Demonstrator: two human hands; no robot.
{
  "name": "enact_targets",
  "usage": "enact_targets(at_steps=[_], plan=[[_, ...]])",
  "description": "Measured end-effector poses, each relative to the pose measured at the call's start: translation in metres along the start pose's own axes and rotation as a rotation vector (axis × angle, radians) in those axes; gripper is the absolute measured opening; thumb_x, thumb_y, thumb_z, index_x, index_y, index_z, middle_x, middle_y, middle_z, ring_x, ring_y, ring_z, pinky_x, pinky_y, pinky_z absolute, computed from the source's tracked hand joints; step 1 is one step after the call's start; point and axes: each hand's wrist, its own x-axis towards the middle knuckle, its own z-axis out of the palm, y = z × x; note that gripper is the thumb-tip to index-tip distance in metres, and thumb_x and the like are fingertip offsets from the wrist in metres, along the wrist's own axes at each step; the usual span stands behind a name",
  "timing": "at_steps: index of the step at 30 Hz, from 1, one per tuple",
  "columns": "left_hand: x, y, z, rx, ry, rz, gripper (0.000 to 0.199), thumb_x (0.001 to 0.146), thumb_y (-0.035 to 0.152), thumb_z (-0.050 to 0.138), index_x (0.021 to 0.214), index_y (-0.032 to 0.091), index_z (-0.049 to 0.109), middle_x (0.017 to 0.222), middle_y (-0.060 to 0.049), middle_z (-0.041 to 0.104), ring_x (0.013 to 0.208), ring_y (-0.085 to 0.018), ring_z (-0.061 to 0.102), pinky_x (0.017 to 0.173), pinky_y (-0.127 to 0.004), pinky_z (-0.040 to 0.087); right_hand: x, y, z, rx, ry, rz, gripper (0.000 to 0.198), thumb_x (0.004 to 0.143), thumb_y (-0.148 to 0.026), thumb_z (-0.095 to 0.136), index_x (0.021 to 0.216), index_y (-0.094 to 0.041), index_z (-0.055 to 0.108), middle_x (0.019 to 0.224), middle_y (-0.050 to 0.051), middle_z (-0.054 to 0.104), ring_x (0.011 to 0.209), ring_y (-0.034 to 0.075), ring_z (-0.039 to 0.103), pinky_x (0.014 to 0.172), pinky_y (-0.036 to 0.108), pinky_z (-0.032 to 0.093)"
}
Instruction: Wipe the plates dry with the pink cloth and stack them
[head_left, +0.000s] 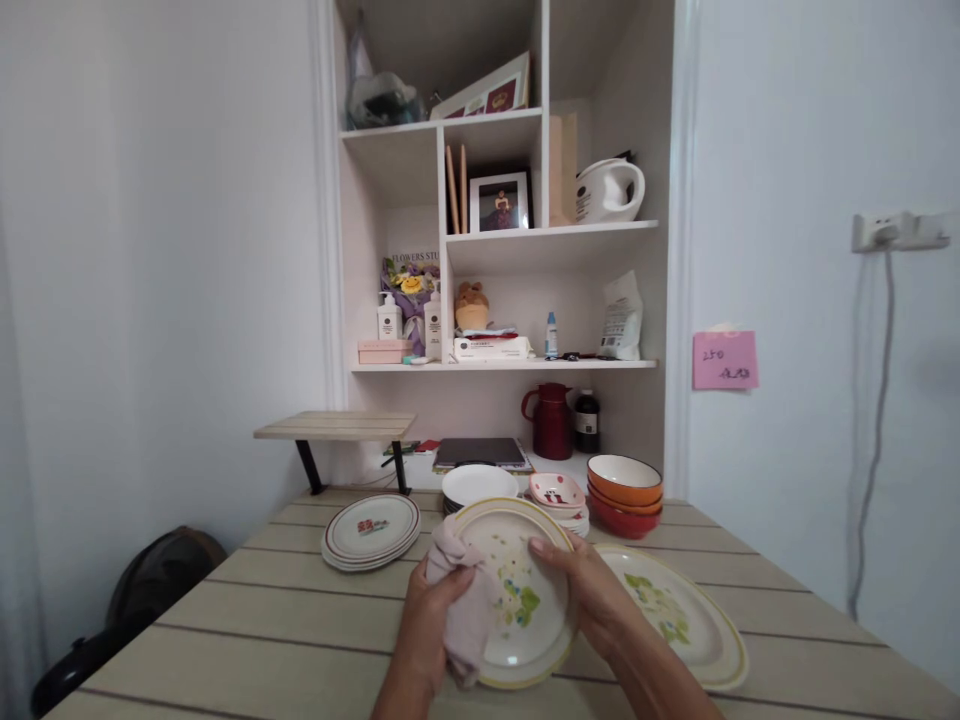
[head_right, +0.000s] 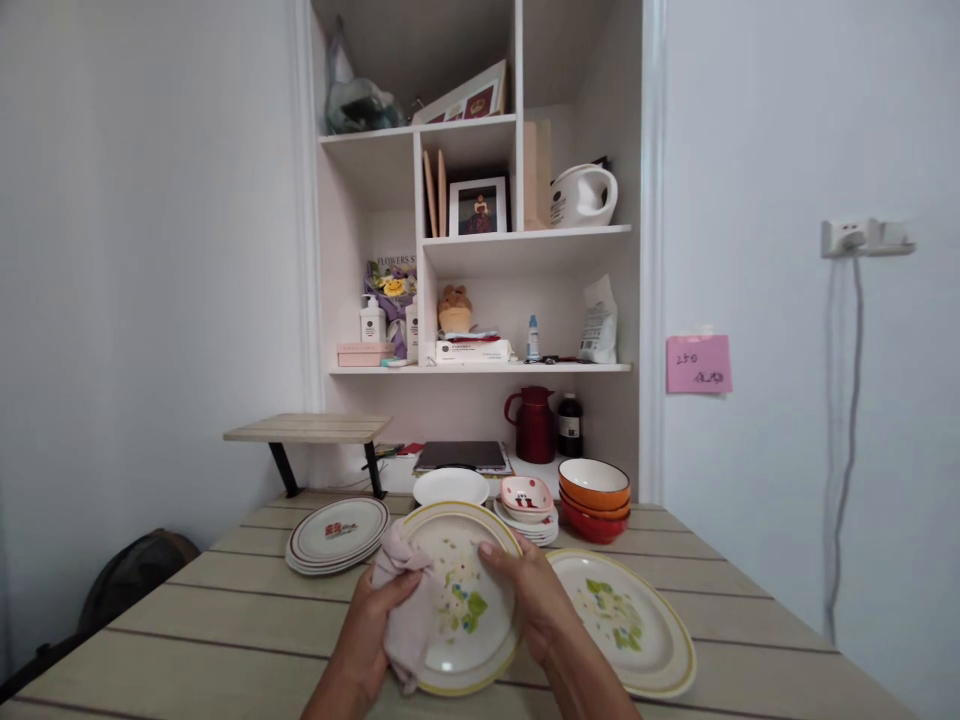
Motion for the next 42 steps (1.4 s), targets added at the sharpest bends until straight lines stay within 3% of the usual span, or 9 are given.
enact_targets(at_steps=[5,12,18,23,26,31,38,42], plan=[[0.000,-0.001,0.006,-0.108,0.073,-0.042,0.053,0.055,0.026,0.085,0.104,0.015,0.070,0.097,-0.013,0.077,0.092,-0.031,0.072,0.087,-0.042,0.054,0.004,0.010,0.007,0.068,0.155,-0.080,0.070,0.057,-0.030,0.085,0.121,-0.015,0.060,0.079,0.008,0.078,0.067,0.028,0.073,0.070,0.043,0.058],[-0.010,-0.013,0.027,-0.351,0.096,-0.200,0.049,0.069,0.031,0.078,0.115,0.018,0.066,0.107,-0.013,0.075,0.106,-0.033,0.067,0.093,-0.047,0.053,0.001,0.021,0.022,0.229,0.273,-0.173,0.078,0.056,-0.033,0.087,0.126,-0.018,0.055,0.088,0.009,0.078,0.080,0.030,0.073,0.075,0.044,0.059],[-0.002,-0.032,0.020,-0.487,0.018,-0.309,0.046,0.078,0.036,0.069,0.119,0.015,0.064,0.114,-0.017,0.072,0.114,-0.035,0.062,0.100,-0.049,0.049,-0.001,0.048,0.036,0.420,0.242,-0.164,0.080,0.068,-0.034,0.080,0.138,-0.028,0.043,0.093,0.005,0.078,0.082,0.028,0.074,0.078,0.048,0.058],[0.001,-0.018,0.013,-0.419,0.133,-0.224,0.046,0.073,0.029,0.075,0.116,0.016,0.065,0.113,-0.014,0.073,0.112,-0.033,0.064,0.097,-0.045,0.051,0.006,0.055,0.036,0.439,0.087,-0.023,0.061,0.067,-0.033,0.079,0.123,-0.015,0.059,0.096,0.011,0.077,0.089,0.030,0.072,0.086,0.047,0.055],[0.000,-0.004,0.010,-0.274,0.188,-0.097,0.048,0.068,0.029,0.080,0.112,0.018,0.066,0.109,-0.012,0.075,0.107,-0.031,0.067,0.093,-0.042,0.054,0.007,0.046,0.027,0.320,0.064,0.004,0.060,0.063,-0.025,0.081,0.118,-0.012,0.062,0.096,0.013,0.077,0.085,0.028,0.073,0.085,0.044,0.055],[-0.002,0.006,0.005,-0.030,0.154,0.026,0.047,0.062,0.032,0.084,0.102,0.013,0.069,0.093,-0.013,0.077,0.090,-0.031,0.072,0.082,-0.041,0.057,0.001,0.014,0.016,0.228,0.034,0.035,0.082,0.064,-0.022,0.081,0.138,-0.019,0.046,0.098,0.012,0.077,0.081,0.028,0.073,0.079,0.044,0.056],[-0.017,0.018,0.015,0.091,-0.018,-0.102,0.044,0.058,0.032,0.084,0.093,0.009,0.074,0.090,-0.017,0.077,0.087,-0.034,0.072,0.087,-0.046,0.053,-0.012,-0.021,0.007,0.104,0.019,0.092,0.087,0.070,-0.030,0.076,0.145,-0.035,0.034,0.096,0.008,0.076,0.075,0.028,0.073,0.072,0.046,0.056],[-0.024,0.021,0.021,0.105,-0.110,-0.148,0.041,0.054,0.029,0.085,0.088,0.009,0.075,0.084,-0.018,0.077,0.086,-0.036,0.071,0.085,-0.047,0.053,-0.017,-0.031,0.001,0.009,-0.062,0.126,0.086,0.070,-0.025,0.072,0.146,-0.032,0.033,0.091,0.008,0.076,0.074,0.028,0.073,0.071,0.043,0.055]])
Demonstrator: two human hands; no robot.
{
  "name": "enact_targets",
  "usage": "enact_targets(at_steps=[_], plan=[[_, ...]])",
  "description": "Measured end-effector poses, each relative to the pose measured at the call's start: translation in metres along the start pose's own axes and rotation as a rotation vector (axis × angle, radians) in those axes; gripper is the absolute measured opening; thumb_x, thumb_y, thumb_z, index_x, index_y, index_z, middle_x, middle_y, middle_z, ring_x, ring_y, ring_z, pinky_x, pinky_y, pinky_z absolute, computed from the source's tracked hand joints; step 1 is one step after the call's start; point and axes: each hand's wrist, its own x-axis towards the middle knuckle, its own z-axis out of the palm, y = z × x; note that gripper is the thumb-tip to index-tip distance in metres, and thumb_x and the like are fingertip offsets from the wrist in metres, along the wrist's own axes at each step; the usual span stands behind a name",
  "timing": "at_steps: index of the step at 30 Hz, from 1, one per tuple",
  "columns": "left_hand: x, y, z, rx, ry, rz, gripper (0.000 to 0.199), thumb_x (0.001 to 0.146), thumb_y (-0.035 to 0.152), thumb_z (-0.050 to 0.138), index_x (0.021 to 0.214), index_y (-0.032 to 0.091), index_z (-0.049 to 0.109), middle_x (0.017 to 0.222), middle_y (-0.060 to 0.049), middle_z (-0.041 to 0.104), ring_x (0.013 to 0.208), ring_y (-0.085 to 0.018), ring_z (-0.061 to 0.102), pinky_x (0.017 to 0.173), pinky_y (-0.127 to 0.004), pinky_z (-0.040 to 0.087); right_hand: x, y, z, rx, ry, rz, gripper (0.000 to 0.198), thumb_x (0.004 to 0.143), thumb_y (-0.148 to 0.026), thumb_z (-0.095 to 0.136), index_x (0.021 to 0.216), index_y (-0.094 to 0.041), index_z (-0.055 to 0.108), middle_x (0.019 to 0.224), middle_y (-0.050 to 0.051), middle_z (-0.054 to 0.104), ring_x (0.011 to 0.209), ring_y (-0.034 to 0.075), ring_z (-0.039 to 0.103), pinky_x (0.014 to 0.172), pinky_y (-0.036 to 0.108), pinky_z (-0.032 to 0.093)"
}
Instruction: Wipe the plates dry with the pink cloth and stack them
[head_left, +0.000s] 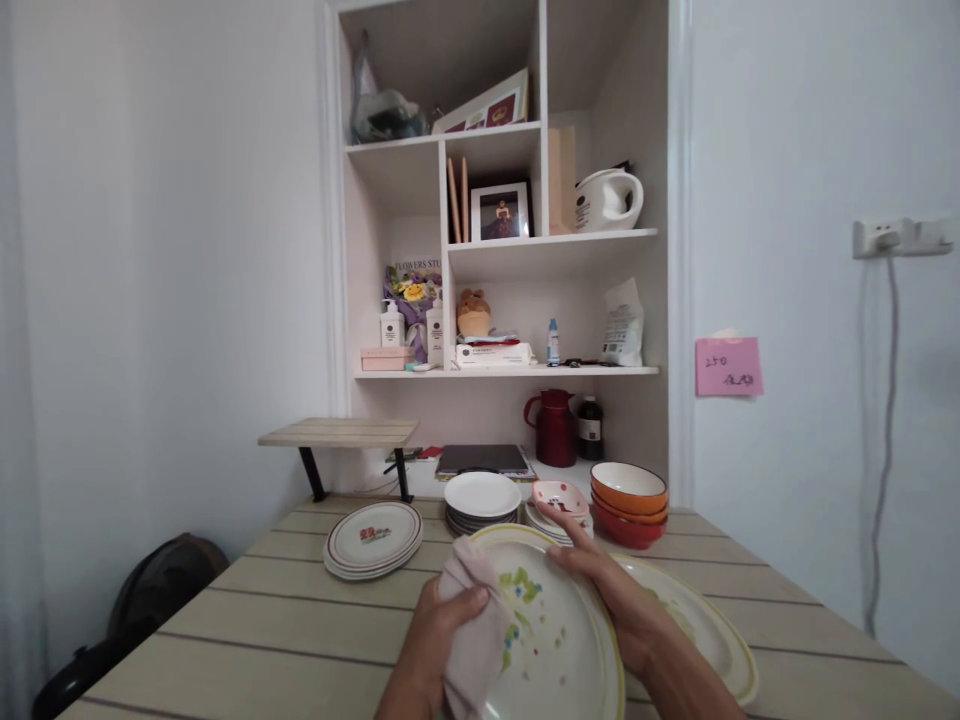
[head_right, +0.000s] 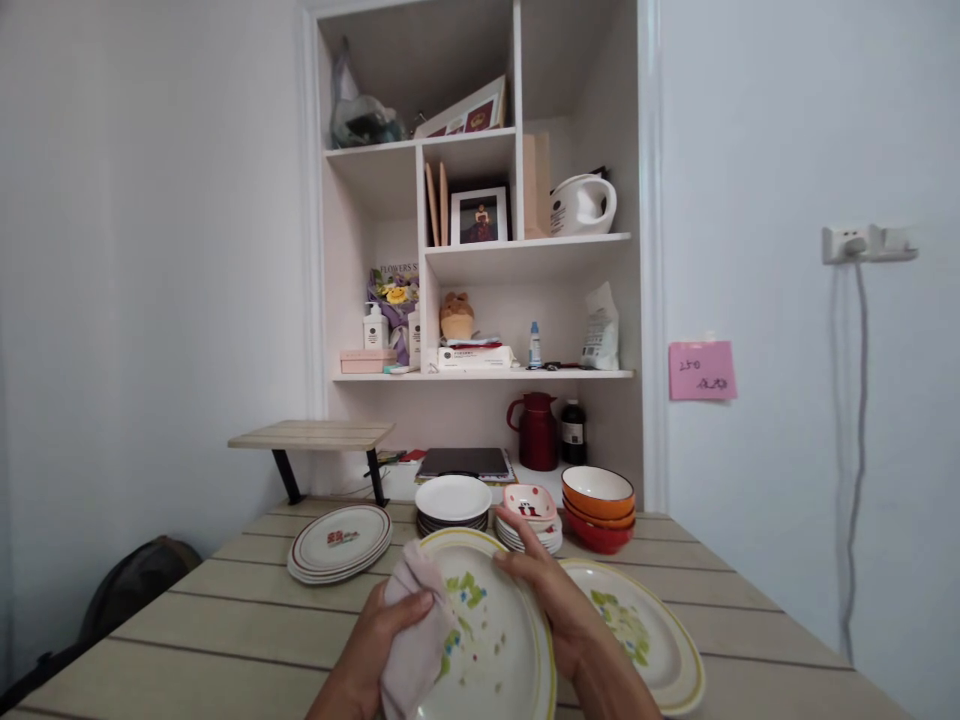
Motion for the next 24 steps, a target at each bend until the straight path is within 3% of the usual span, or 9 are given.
enact_targets(at_steps=[5,9,18,24], plan=[[0.002,-0.007,-0.003,0.044,-0.002,0.028,0.040,0.056,0.034,0.085,0.084,0.008,0.073,0.083,-0.018,0.076,0.082,-0.034,0.071,0.077,-0.042,0.054,0.000,-0.001,-0.009,-0.169,-0.124,0.032,0.075,0.069,-0.025,0.073,0.139,-0.028,0.046,0.100,0.007,0.075,0.084,0.026,0.072,0.080,0.042,0.054],[0.007,-0.011,-0.007,0.078,0.002,0.043,0.048,0.054,0.038,0.086,0.088,0.007,0.073,0.078,-0.015,0.076,0.081,-0.033,0.071,0.080,-0.042,0.052,0.000,0.001,-0.008,-0.254,-0.188,0.057,0.077,0.063,-0.022,0.078,0.135,-0.027,0.050,0.102,0.007,0.075,0.085,0.027,0.071,0.081,0.042,0.054],[0.015,-0.016,-0.013,-0.001,0.022,-0.070,0.049,0.059,0.033,0.085,0.098,0.006,0.072,0.084,-0.017,0.076,0.088,-0.033,0.072,0.088,-0.043,0.051,0.009,0.013,-0.003,-0.246,-0.059,0.046,0.069,0.062,-0.017,0.068,0.129,-0.021,0.054,0.080,0.005,0.076,0.065,0.023,0.069,0.063,0.035,0.054],[0.019,-0.020,-0.016,-0.141,0.069,-0.190,0.050,0.067,0.033,0.079,0.109,0.009,0.068,0.095,-0.017,0.077,0.093,-0.033,0.072,0.088,-0.043,0.053,0.012,0.017,0.002,-0.203,0.068,-0.030,0.073,0.059,-0.019,0.070,0.130,-0.023,0.053,0.081,0.005,0.076,0.064,0.024,0.070,0.062,0.036,0.055]])
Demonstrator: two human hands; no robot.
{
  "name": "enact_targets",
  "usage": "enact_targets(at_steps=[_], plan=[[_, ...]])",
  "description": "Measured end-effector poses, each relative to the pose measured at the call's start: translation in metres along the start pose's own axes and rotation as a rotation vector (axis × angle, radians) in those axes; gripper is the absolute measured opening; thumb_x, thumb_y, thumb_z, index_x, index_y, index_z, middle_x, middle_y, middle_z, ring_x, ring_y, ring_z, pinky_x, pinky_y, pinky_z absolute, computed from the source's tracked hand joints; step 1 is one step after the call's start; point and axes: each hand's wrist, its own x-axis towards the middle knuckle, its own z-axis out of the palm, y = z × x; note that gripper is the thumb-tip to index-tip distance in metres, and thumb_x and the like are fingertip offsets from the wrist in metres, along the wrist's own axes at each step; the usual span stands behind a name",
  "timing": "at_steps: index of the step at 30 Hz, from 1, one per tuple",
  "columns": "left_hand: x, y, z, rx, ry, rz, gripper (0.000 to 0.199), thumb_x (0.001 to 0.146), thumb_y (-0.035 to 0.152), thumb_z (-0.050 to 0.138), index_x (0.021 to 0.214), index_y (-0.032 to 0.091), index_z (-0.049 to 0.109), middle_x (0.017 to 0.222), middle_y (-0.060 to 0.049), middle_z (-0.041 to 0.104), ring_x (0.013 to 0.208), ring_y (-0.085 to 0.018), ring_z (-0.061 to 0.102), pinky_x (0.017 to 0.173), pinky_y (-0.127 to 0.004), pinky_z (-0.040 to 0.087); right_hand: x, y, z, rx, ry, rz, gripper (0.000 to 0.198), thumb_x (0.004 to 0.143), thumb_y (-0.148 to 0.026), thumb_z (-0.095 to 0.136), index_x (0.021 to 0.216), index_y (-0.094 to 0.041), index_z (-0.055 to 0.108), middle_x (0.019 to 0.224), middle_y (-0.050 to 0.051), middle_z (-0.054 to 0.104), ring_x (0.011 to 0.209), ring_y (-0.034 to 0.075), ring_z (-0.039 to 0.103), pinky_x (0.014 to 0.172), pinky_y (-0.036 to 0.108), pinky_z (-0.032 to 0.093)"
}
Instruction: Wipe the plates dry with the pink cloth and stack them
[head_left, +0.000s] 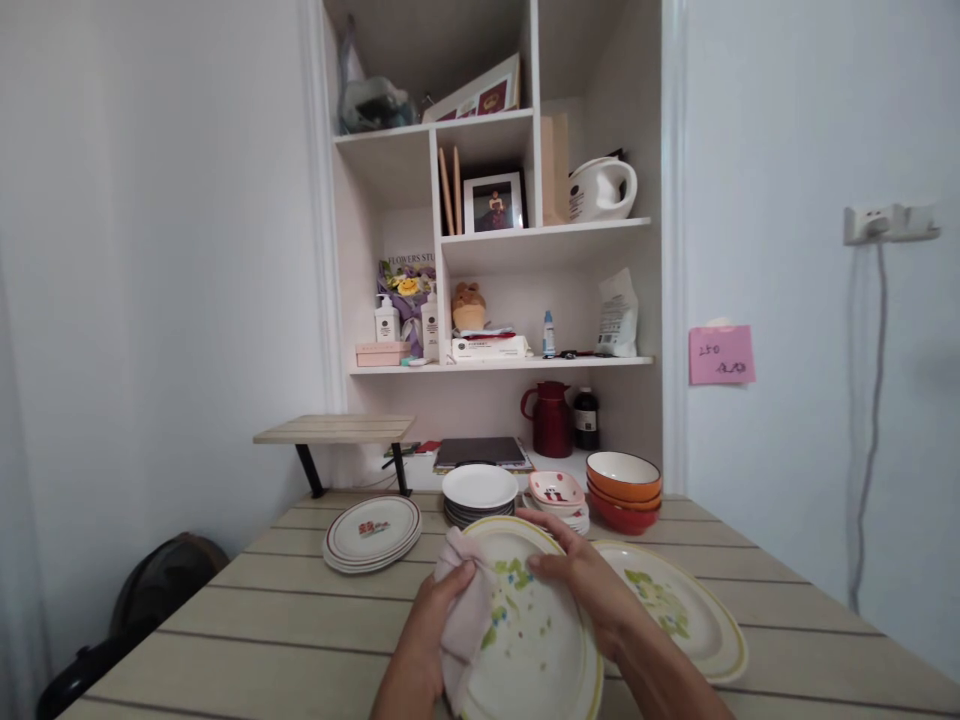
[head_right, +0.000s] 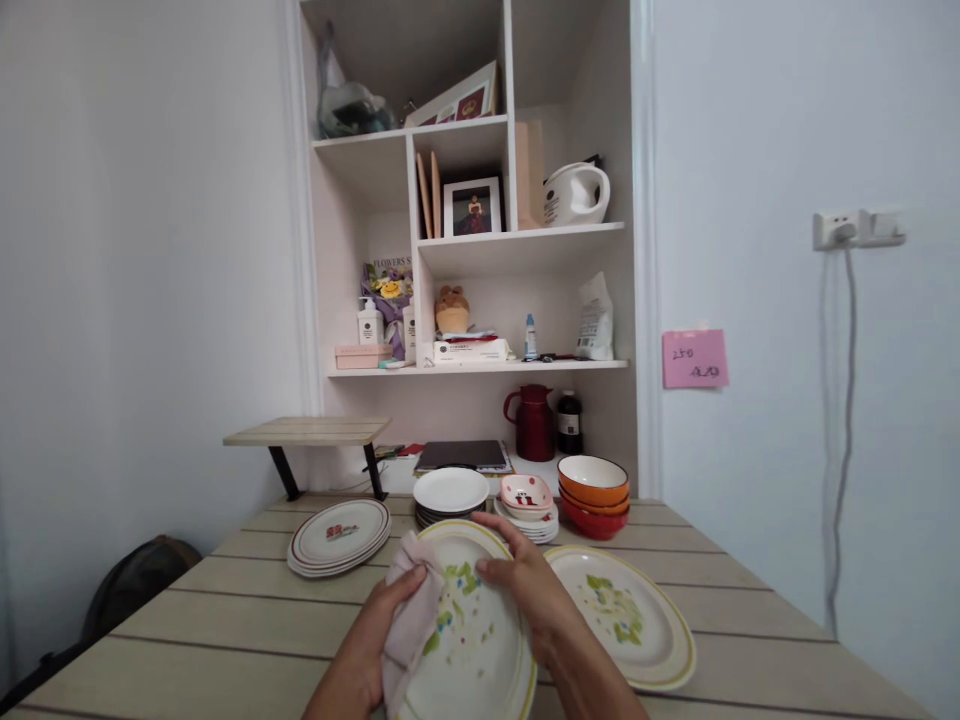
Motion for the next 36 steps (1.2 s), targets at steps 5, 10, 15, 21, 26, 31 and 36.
enact_targets(at_steps=[5,10,15,21,26,31,36], plan=[[0.011,-0.016,0.005,-0.204,0.016,-0.080,0.053,0.072,0.037,0.073,0.117,0.009,0.064,0.099,-0.018,0.076,0.096,-0.034,0.071,0.087,-0.045,0.054,0.008,0.006,0.001,0.110,0.185,-0.134,0.080,0.060,-0.022,0.071,0.136,-0.026,0.048,0.084,0.005,0.076,0.063,0.027,0.070,0.059,0.039,0.055],[0.015,-0.028,0.013,-0.326,0.078,-0.027,0.044,0.076,0.033,0.069,0.115,0.013,0.065,0.100,-0.016,0.076,0.100,-0.033,0.070,0.088,-0.047,0.055,0.013,0.025,0.018,0.248,0.358,-0.266,0.081,0.060,-0.025,0.075,0.136,-0.031,0.047,0.092,0.002,0.075,0.075,0.025,0.071,0.067,0.037,0.057],[0.013,-0.029,0.019,-0.408,0.038,0.033,0.040,0.078,0.030,0.068,0.115,0.014,0.065,0.110,-0.015,0.074,0.104,-0.032,0.068,0.090,-0.045,0.054,0.010,0.043,0.044,0.383,0.397,-0.348,0.080,0.065,-0.030,0.076,0.138,-0.036,0.042,0.103,0.001,0.074,0.087,0.023,0.071,0.076,0.037,0.058],[0.010,-0.011,0.010,-0.325,0.129,0.156,0.044,0.073,0.028,0.075,0.113,0.015,0.065,0.107,-0.014,0.075,0.104,-0.030,0.068,0.090,-0.041,0.055,0.012,0.036,0.036,0.368,0.200,-0.167,0.078,0.064,-0.026,0.079,0.135,-0.025,0.047,0.095,0.005,0.077,0.082,0.025,0.072,0.074,0.037,0.058],[0.001,0.007,0.002,-0.086,0.144,0.331,0.052,0.063,0.031,0.083,0.109,0.013,0.068,0.099,-0.014,0.076,0.092,-0.031,0.072,0.082,-0.041,0.057,0.006,0.008,0.009,0.211,0.116,-0.085,0.070,0.069,-0.030,0.076,0.133,-0.029,0.050,0.097,0.004,0.076,0.077,0.021,0.071,0.065,0.030,0.055],[0.000,0.006,-0.002,0.142,0.108,0.378,0.052,0.061,0.037,0.084,0.103,0.010,0.069,0.090,-0.013,0.077,0.081,-0.029,0.072,0.072,-0.036,0.056,-0.007,-0.006,0.001,0.140,-0.038,-0.061,0.077,0.069,-0.029,0.077,0.139,-0.031,0.044,0.101,0.006,0.076,0.081,0.025,0.072,0.071,0.038,0.056],[0.002,0.005,-0.004,0.109,0.071,0.388,0.053,0.061,0.036,0.084,0.105,0.011,0.068,0.095,-0.014,0.077,0.086,-0.030,0.072,0.076,-0.037,0.055,-0.005,0.000,0.006,0.118,-0.084,-0.078,0.077,0.065,-0.033,0.082,0.134,-0.020,0.051,0.097,0.012,0.076,0.077,0.027,0.073,0.073,0.041,0.057]])
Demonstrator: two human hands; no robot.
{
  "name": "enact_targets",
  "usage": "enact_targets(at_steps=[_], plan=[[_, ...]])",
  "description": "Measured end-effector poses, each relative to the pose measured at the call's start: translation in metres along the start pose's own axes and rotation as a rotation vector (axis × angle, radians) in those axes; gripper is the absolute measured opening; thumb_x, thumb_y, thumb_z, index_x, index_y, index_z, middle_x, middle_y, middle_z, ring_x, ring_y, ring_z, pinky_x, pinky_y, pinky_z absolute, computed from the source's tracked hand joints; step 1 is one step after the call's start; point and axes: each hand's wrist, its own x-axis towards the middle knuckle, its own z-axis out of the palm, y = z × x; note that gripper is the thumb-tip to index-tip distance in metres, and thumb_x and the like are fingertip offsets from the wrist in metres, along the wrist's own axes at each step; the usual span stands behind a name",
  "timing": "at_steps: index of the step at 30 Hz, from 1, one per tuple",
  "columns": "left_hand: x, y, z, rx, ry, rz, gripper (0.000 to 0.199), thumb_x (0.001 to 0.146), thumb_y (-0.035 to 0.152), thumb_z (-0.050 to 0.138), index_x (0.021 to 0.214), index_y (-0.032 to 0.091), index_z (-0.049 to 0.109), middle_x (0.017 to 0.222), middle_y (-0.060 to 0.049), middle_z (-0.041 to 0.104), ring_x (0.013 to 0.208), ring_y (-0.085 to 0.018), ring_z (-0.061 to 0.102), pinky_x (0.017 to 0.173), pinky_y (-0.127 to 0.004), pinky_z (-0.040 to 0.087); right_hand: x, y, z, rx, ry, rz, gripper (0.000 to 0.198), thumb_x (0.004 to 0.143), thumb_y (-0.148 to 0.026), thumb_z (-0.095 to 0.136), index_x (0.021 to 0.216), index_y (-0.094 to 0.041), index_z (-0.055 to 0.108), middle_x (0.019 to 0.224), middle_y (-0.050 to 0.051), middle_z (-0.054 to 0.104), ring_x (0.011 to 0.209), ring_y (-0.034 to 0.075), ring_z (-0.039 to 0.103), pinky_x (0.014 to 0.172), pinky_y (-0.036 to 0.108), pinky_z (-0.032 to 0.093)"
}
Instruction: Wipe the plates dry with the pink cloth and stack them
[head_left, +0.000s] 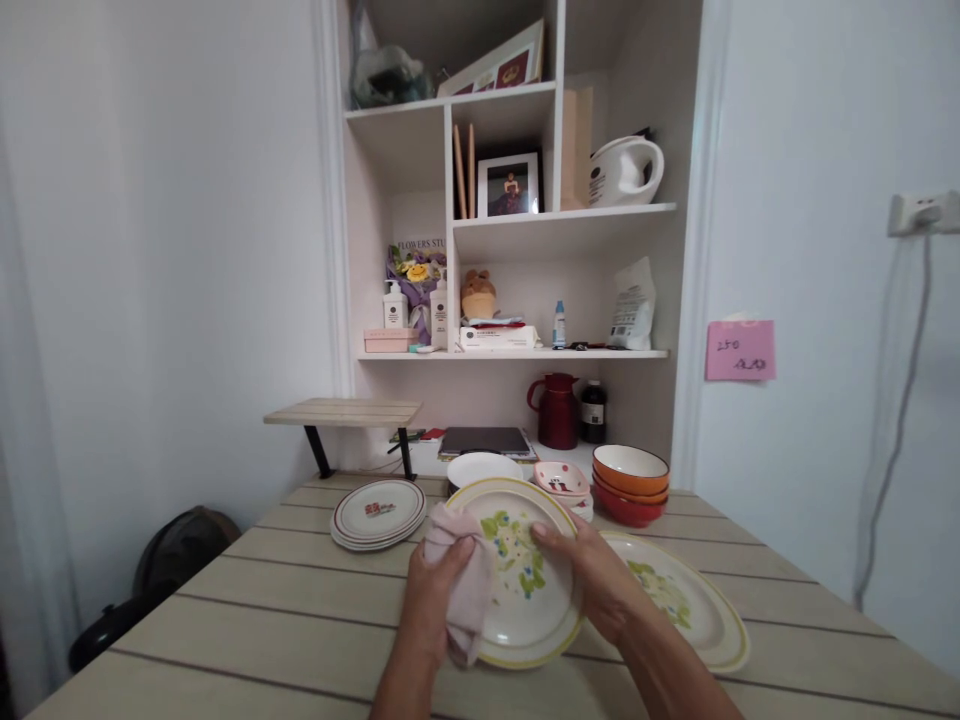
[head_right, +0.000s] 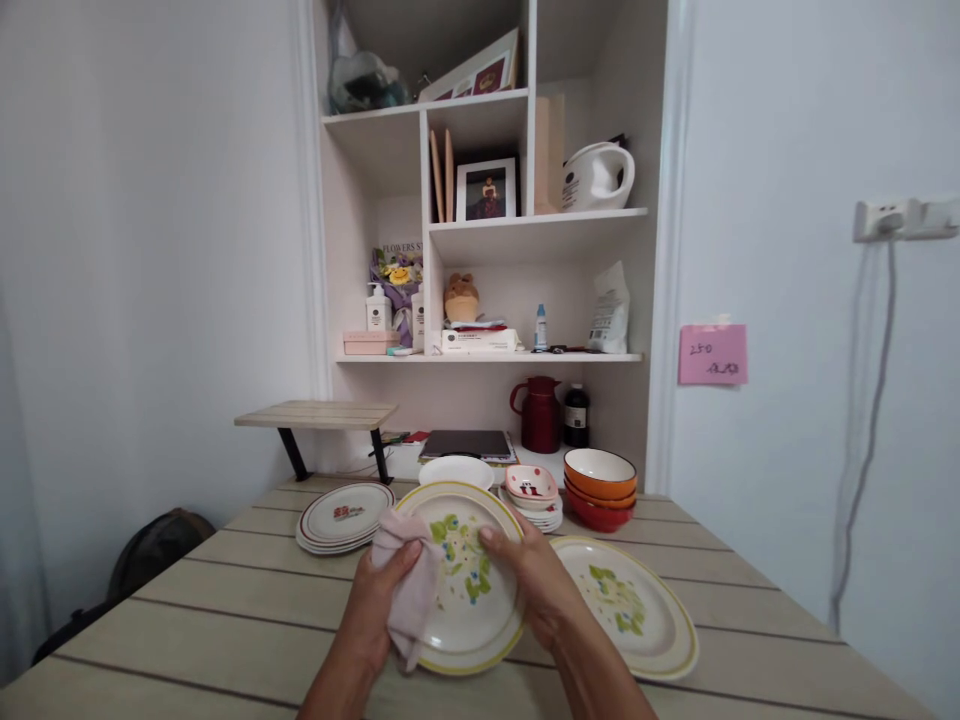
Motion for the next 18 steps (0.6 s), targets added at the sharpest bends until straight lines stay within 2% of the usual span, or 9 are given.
enact_targets(at_steps=[5,10,14,18], plan=[[-0.001,-0.006,0.012,-0.190,0.042,-0.088,0.052,0.065,0.034,0.081,0.110,0.014,0.066,0.101,-0.013,0.076,0.094,-0.031,0.071,0.085,-0.041,0.055,0.013,0.019,0.002,0.105,0.228,-0.117,0.082,0.063,-0.032,0.083,0.136,-0.021,0.048,0.088,0.007,0.078,0.074,0.028,0.073,0.071,0.042,0.059],[-0.008,-0.017,0.029,-0.405,0.043,-0.220,0.051,0.072,0.033,0.075,0.119,0.016,0.062,0.109,-0.014,0.074,0.106,-0.032,0.067,0.092,-0.046,0.053,0.016,0.037,0.019,0.276,0.386,-0.234,0.085,0.063,-0.030,0.082,0.138,-0.027,0.045,0.090,0.002,0.078,0.077,0.025,0.073,0.075,0.041,0.060],[-0.008,-0.022,0.029,-0.482,0.005,-0.263,0.046,0.075,0.033,0.072,0.117,0.017,0.064,0.115,-0.015,0.072,0.112,-0.034,0.064,0.097,-0.048,0.051,0.013,0.054,0.035,0.391,0.380,-0.255,0.081,0.067,-0.030,0.080,0.139,-0.032,0.042,0.099,0.002,0.077,0.087,0.026,0.073,0.080,0.042,0.059],[-0.003,-0.021,0.021,-0.471,0.028,-0.265,0.044,0.073,0.031,0.074,0.114,0.016,0.064,0.115,-0.015,0.072,0.111,-0.034,0.065,0.096,-0.047,0.052,0.016,0.062,0.034,0.427,0.298,-0.138,0.069,0.070,-0.033,0.078,0.132,-0.022,0.050,0.097,0.006,0.077,0.089,0.028,0.073,0.083,0.043,0.058]])
